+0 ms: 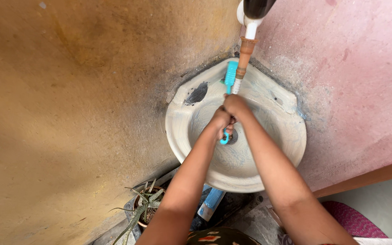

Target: The person scrubs the interior surface of a wall-mounted ceramic sink using a handheld brush.

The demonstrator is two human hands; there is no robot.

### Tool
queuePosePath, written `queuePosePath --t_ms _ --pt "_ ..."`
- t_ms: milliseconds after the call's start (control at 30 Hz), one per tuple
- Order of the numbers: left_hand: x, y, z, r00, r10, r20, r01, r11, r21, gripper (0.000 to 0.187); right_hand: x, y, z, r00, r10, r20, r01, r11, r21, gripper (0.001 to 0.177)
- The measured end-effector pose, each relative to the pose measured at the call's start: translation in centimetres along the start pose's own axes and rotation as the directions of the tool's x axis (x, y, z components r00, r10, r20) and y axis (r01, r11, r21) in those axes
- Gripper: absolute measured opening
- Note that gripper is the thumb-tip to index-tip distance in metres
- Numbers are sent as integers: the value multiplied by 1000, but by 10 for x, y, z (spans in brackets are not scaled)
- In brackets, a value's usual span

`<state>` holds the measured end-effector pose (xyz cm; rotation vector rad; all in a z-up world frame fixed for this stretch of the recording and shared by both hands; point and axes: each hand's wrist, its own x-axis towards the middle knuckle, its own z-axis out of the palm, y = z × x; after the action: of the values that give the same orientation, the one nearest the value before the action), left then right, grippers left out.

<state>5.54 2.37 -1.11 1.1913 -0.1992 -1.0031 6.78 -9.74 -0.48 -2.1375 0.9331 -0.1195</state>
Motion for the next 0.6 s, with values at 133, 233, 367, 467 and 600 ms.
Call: queuePosePath --t_ms 133,233,367,467,600 --pt "5 -3 32 998 -23 55 27 997 -68 13 6 18 -27 998 -61 -7 59 985 -164 53" --pt "-12 -3 35 999 -43 31 46 996 -79 15 0 24 -23 997 -43 -66 31 984 -174 51" --pt "-34 -4 29 999 -39 -8 38 998 -41 16 -16 21 -8 998 -13 -54 5 987 -160 49" --pt "-39 -2 18 999 -45 -17 44 997 -61 8 -21 9 -3 987 -138 -81 119 972 -202 48" --pt "-15 9 12 1000 -31 -5 30 998 -58 9 -17 -4 -7 998 0 -65 -4 999 -47 41"
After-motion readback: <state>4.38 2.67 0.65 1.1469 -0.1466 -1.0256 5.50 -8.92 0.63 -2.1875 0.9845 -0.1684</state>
